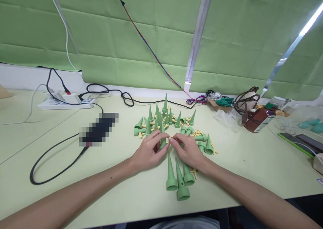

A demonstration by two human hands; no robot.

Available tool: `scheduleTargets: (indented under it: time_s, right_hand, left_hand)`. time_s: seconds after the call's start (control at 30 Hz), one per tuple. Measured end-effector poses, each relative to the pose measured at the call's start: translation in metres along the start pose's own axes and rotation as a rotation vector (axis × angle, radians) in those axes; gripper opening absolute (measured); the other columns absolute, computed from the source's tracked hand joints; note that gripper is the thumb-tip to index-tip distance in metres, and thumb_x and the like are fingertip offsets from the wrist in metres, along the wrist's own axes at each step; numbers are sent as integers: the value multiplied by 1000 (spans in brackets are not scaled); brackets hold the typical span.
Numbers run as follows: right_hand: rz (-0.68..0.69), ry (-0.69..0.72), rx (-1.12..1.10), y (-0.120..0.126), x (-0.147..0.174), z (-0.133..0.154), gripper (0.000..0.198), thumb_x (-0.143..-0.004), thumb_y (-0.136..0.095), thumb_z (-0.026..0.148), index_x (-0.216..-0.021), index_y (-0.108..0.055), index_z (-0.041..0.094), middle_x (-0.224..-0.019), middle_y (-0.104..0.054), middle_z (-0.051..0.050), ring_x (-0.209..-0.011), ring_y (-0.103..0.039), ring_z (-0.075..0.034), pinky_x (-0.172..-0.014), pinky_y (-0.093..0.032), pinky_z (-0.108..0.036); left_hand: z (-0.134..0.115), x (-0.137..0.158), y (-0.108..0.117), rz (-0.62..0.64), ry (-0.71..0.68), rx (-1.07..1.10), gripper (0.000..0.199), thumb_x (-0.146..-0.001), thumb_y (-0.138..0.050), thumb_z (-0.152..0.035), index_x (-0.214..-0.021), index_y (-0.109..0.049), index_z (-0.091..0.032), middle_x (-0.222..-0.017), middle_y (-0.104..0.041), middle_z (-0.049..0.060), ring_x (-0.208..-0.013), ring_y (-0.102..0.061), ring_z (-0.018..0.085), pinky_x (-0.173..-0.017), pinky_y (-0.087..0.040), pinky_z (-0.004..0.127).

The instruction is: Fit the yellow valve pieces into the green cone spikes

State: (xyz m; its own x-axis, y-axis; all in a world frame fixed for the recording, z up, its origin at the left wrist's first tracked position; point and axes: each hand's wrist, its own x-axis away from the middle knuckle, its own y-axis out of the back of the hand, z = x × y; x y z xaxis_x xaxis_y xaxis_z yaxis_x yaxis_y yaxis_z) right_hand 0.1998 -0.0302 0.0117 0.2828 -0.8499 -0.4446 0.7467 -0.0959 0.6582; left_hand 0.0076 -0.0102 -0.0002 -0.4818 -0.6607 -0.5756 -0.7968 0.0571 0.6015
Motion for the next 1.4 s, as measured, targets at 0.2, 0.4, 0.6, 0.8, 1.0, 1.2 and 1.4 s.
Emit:
scheduleTargets:
  time_s: [0.2, 0.4, 0.6, 0.8, 1.0, 1.2, 1.4]
  right_hand:
    - [29, 33, -51, 1, 2, 1, 16, -100, -50, 29, -93, -62, 19, -71, -63, 1, -63, -55, -15, -66, -40, -28]
    - [38, 40, -63, 1, 2, 1, 21, -101, -47, 28, -86, -58, 20, -71, -62, 0, -63, -55, -15, -66, -40, -28]
    - [36, 43, -19, -1, 0, -3, 35, -103, -43, 32, -70, -46, 21, -58, -45, 4, -54, -43, -13, -60, -34, -26]
    - [38, 25, 0, -2, 0, -5, 43, -105, -40, 36, -65, -41, 21, -54, -38, 5, -51, -37, -12, -58, -31, -26]
    - [54, 17, -35, 1, 2, -2, 24, -103, -46, 34, -90, -61, 20, -64, -55, 3, -58, -50, -14, -61, -37, -25]
    - [59, 31, -37, 0, 2, -2, 23, -102, -45, 29, -87, -59, 19, -66, -57, 2, -58, -51, -14, -62, -38, -26]
    - [59, 46, -45, -1, 1, -5, 32, -104, -42, 30, -74, -51, 20, -61, -51, 3, -56, -48, -13, -59, -35, -25]
  left_hand:
    - [1, 0, 0, -4, 17, 6, 21, -96, -56, -27, -115, -61, -19, -89, -53, 2, -59, -47, 8, -50, -42, 21]
    - [1, 1, 0, 13, 6, 7, 21, -95, -56, -26, -115, -61, -19, -87, -51, 1, -58, -46, 8, -50, -41, 21]
    - [1, 0, -1, 21, -19, 1, 21, -95, -55, -24, -115, -61, -19, -85, -49, 1, -59, -46, 8, -51, -41, 21]
    - [0, -1, 0, 22, -30, 2, 20, -95, -55, -23, -114, -61, -19, -85, -49, 1, -60, -46, 8, -52, -40, 21]
    - [-1, 0, 0, -1, 23, -2, 21, -96, -55, -26, -114, -61, -19, -88, -52, 2, -60, -48, 8, -51, -43, 21]
    - [1, -1, 0, -3, 25, -1, 22, -96, -56, -27, -115, -61, -19, -87, -52, 2, -59, -47, 8, -51, -42, 21]
    - [2, 0, -1, 12, 13, 7, 22, -95, -56, -26, -116, -61, -19, -88, -53, 2, -58, -47, 8, -50, -41, 21]
